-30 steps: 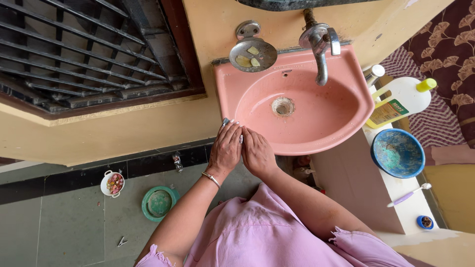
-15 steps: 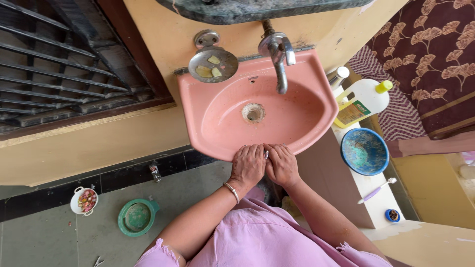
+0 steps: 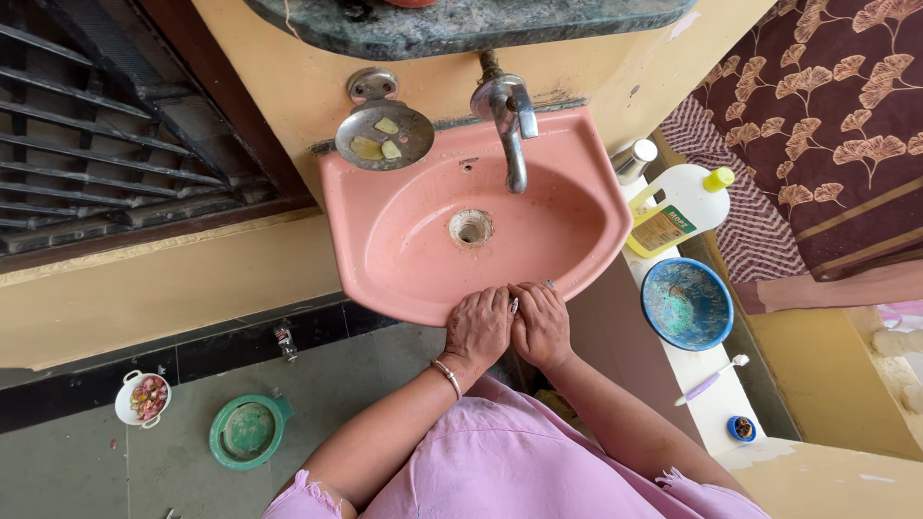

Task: The person cleans a bathroom sink and its surrounding shelf using a scouring pad and a brush. They apply liquid cleaner to the surfaces, scrub the faucet and the basin with the pad, and use the brush to scrub the drain area and the shelf edge.

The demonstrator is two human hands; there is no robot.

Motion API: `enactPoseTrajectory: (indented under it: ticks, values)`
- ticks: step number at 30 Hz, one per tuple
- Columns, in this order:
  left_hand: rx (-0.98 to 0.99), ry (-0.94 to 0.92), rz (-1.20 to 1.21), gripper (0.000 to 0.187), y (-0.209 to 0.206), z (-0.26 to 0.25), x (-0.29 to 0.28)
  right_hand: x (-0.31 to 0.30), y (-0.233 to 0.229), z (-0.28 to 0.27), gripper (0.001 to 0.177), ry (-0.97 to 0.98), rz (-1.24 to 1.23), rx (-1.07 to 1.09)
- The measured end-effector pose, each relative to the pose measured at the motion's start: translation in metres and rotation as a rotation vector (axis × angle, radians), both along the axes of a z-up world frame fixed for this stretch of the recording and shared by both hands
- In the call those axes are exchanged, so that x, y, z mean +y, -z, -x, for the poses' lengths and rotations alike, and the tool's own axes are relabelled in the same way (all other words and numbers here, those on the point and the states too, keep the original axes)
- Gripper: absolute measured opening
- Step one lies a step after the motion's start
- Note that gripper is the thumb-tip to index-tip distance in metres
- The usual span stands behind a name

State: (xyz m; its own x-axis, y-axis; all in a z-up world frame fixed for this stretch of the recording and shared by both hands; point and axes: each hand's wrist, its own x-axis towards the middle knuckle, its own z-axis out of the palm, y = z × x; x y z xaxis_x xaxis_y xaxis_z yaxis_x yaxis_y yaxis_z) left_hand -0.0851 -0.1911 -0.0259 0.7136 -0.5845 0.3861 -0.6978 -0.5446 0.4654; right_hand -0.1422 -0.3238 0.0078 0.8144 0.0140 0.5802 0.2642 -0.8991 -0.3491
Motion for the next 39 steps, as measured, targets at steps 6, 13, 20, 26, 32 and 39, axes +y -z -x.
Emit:
enactPoseTrajectory:
  ticks: [6, 13, 20, 26, 32, 39]
  values:
    - [-0.061, -0.006, 0.010, 0.027, -0.003, -0.010, 0.042, 0.037, 0.005, -0.007, 0.041, -0.006, 0.014, 0.045]
    - [-0.134, -0.029, 0.067, 0.028, -0.016, -0.031, 0.107, 0.097, 0.007, -0.027, 0.046, -0.043, 0.010, 0.124]
    - [-0.146, -0.072, 0.047, 0.032, -0.019, -0.067, 0.165, 0.157, 0.005, -0.070, 0.047, -0.045, -0.044, 0.350]
    - [-0.152, -0.094, 0.061, 0.036, -0.018, -0.074, 0.177, 0.167, 0.007, -0.079, 0.051, -0.055, -0.002, 0.214]
    - [-0.176, -0.086, 0.050, 0.037, -0.015, -0.053, 0.143, 0.129, 0.005, -0.052, 0.049, -0.077, -0.012, 0.260]
    - [-0.112, -0.047, -0.034, 0.034, -0.013, -0.023, 0.079, 0.063, 0.003, -0.022, 0.042, -0.051, 0.012, 0.175]
